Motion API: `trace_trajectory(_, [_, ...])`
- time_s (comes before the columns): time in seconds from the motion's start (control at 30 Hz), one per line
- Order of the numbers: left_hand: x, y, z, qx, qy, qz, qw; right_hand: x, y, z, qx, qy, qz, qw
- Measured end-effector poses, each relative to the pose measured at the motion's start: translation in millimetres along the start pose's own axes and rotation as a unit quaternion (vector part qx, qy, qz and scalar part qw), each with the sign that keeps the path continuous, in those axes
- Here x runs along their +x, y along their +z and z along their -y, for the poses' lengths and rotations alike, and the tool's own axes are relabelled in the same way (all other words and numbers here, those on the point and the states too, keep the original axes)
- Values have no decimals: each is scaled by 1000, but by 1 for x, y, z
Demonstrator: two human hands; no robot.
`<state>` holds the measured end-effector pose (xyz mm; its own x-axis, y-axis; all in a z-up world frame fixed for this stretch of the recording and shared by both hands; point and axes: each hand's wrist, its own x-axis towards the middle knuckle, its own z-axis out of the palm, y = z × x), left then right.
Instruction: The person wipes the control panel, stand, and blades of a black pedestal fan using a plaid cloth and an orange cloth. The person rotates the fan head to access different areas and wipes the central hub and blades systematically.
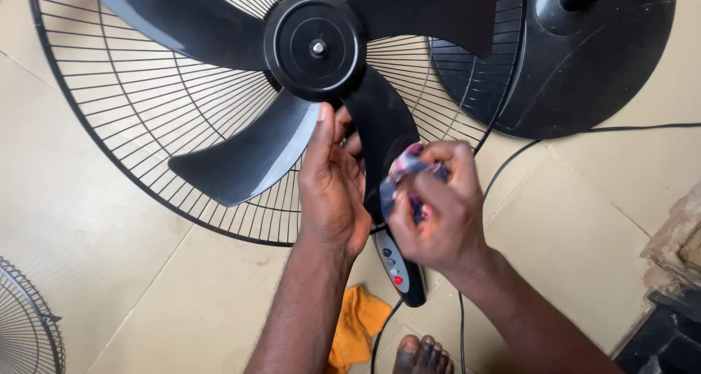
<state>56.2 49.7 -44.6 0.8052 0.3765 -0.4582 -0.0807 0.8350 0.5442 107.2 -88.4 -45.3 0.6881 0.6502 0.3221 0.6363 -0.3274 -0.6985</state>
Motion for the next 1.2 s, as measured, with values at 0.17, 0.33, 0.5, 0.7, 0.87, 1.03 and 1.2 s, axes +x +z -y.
trace_trajectory(0.17, [3, 7, 1, 30, -43, -83, 995, 30, -3, -11, 189, 92, -54, 976])
trace_trajectory(0.33, [3, 17, 1, 8, -13, -100, 995, 57, 2, -12, 412, 329, -4, 850])
trace_trajectory(0.5, [7, 22, 4, 12, 21, -123, 992, 35, 7, -16, 348, 338, 30, 874])
trace_trajectory(0.7, [9, 26, 4, 0, -26, -129, 991, 10, 12, -3, 522, 415, -48, 744])
trace_trajectory(0.87, [13, 27, 4, -25, -33, -153, 987, 9, 6, 14, 525, 486, -66, 695])
trace_trajectory(1.03, [14, 19, 3, -13, -41, -156, 987, -23, 3, 10, 385, 409, 18, 827])
trace_trajectory(1.2, [16, 9, 5, -12, -55, -166, 985, -49, 2, -10, 409, 443, 20, 797])
